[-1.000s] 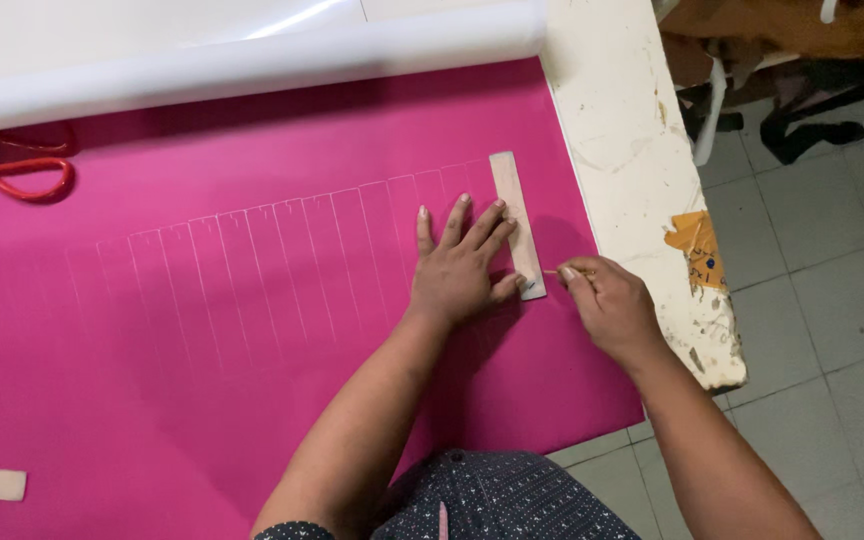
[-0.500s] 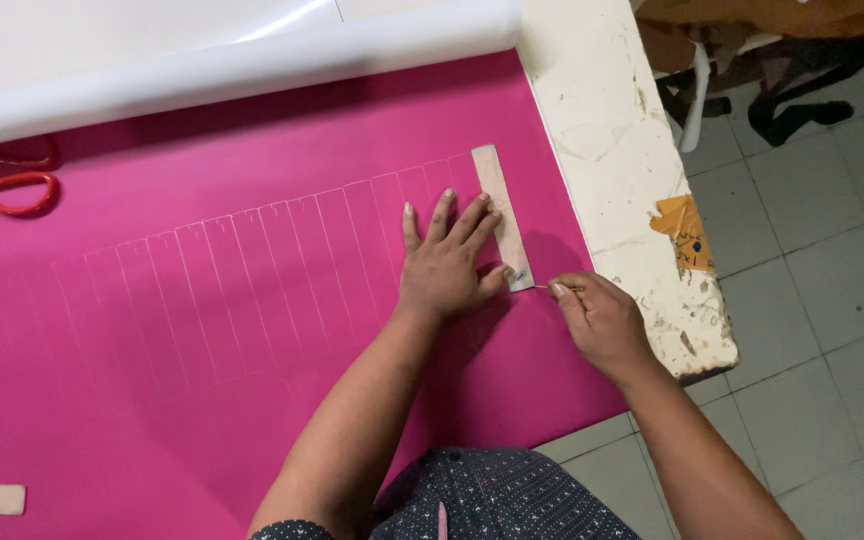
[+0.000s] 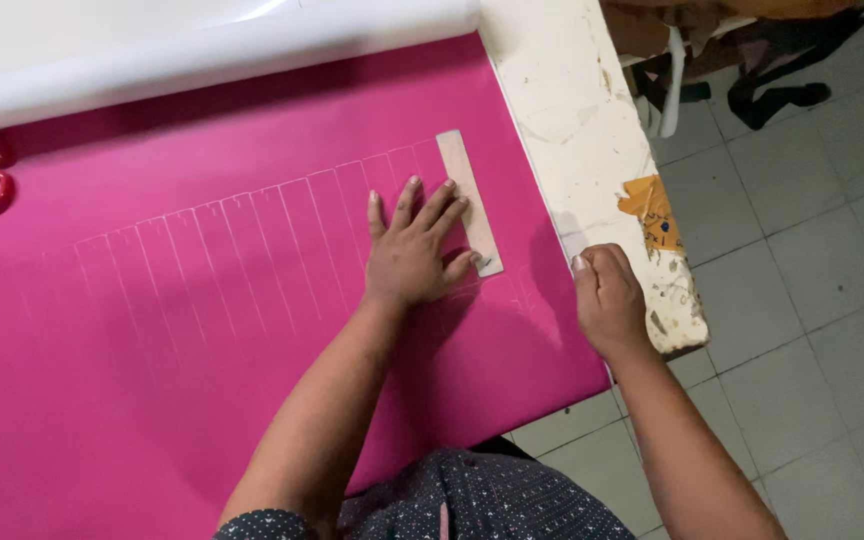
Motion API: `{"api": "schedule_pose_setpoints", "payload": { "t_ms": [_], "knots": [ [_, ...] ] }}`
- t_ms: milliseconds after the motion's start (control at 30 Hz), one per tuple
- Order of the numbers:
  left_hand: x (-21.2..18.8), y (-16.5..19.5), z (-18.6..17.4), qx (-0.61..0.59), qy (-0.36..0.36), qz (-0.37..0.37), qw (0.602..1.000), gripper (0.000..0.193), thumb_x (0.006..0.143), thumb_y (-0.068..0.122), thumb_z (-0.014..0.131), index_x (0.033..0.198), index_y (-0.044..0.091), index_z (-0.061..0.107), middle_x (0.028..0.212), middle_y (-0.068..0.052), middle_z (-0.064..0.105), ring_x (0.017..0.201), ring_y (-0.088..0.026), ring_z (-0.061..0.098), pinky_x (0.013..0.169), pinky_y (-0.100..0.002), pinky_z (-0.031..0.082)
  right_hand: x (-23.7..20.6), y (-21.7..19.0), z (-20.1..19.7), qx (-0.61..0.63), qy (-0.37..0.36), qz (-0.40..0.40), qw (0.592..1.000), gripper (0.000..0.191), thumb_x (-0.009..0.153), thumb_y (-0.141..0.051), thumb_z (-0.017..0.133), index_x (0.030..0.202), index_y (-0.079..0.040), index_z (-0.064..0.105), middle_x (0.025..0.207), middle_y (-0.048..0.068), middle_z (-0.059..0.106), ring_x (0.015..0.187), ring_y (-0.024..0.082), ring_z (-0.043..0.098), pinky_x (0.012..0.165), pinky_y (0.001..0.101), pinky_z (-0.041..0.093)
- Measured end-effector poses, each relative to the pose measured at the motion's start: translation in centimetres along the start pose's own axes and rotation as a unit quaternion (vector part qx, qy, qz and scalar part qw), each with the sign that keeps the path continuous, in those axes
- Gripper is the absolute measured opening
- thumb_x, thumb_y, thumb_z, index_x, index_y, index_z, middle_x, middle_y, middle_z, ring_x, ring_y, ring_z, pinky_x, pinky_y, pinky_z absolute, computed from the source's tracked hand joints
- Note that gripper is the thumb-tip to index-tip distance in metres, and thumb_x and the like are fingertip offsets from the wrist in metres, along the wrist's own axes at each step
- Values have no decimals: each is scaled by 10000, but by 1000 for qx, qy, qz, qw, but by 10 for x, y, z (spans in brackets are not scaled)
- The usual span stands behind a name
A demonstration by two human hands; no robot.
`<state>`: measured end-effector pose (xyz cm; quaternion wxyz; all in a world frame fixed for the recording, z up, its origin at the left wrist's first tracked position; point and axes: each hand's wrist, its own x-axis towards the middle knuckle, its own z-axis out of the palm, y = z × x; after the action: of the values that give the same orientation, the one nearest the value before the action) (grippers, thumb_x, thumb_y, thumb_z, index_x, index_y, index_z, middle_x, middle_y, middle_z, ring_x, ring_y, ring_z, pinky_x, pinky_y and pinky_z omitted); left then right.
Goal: The person uses a ruler and a pencil to draw a series of parallel vertical lines on a large sheet of pink fabric laid on a table. The person repeatedly repositions the ruler and draws lines across the fabric surface.
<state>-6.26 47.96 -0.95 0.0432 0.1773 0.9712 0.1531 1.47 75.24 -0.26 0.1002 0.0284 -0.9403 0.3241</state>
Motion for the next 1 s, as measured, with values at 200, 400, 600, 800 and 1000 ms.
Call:
{"api": "schedule_pose_setpoints", "payload": {
  "t_ms": [200, 400, 600, 800, 1000],
  "knots": [
    [-5, 14, 8, 4, 4, -16, 1000, 770, 884, 706, 534, 1548, 338, 404, 1655, 79, 298, 1552, -283, 167, 1222, -653, -32, -6, 52, -14, -178, -4, -81, 981, 303, 980, -172, 667, 1276, -123, 625, 1053, 131, 558, 948, 336, 588, 802, 461, 505],
    [-7, 26, 11, 24, 7, -23, 999, 807, 859, 752, 536, 1546, 349, 402, 1647, 89, 309, 1554, -280, 163, 1217, -658, -35, -16, 67, -15, -190, 19, -109, 975, 344, 955, -156, 673, 1296, -151, 625, 990, 103, 553, 932, 317, 585, 802, 457, 501],
    [-1, 27, 6, 28, -1, -21, 999, 810, 859, 740, 532, 1556, 352, 388, 1658, 94, 287, 1559, -284, 149, 1209, -668, -41, -10, 59, -24, -169, 28, -106, 979, 327, 954, -163, 658, 1280, -144, 648, 965, 101, 552, 931, 313, 584, 825, 458, 508],
    [3, 27, 2, 24, -23, -22, 999, 806, 878, 693, 547, 1562, 311, 360, 1662, 55, 250, 1540, -341, 116, 1158, -725, -63, -6, 55, -22, -162, 41, -112, 979, 323, 940, -166, 646, 1261, -128, 657, 962, 101, 559, 934, 324, 587, 831, 464, 506],
    [11, 48, 5, -11, 19, -13, 1000, 814, 865, 643, 601, 1558, 267, 399, 1661, 42, 299, 1558, -329, 148, 1170, -735, -55, -4, 52, -20, -160, 31, -104, 981, 313, 931, -160, 649, 1240, -115, 659, 949, 107, 568, 920, 326, 592, 817, 465, 504]
  ]
}}
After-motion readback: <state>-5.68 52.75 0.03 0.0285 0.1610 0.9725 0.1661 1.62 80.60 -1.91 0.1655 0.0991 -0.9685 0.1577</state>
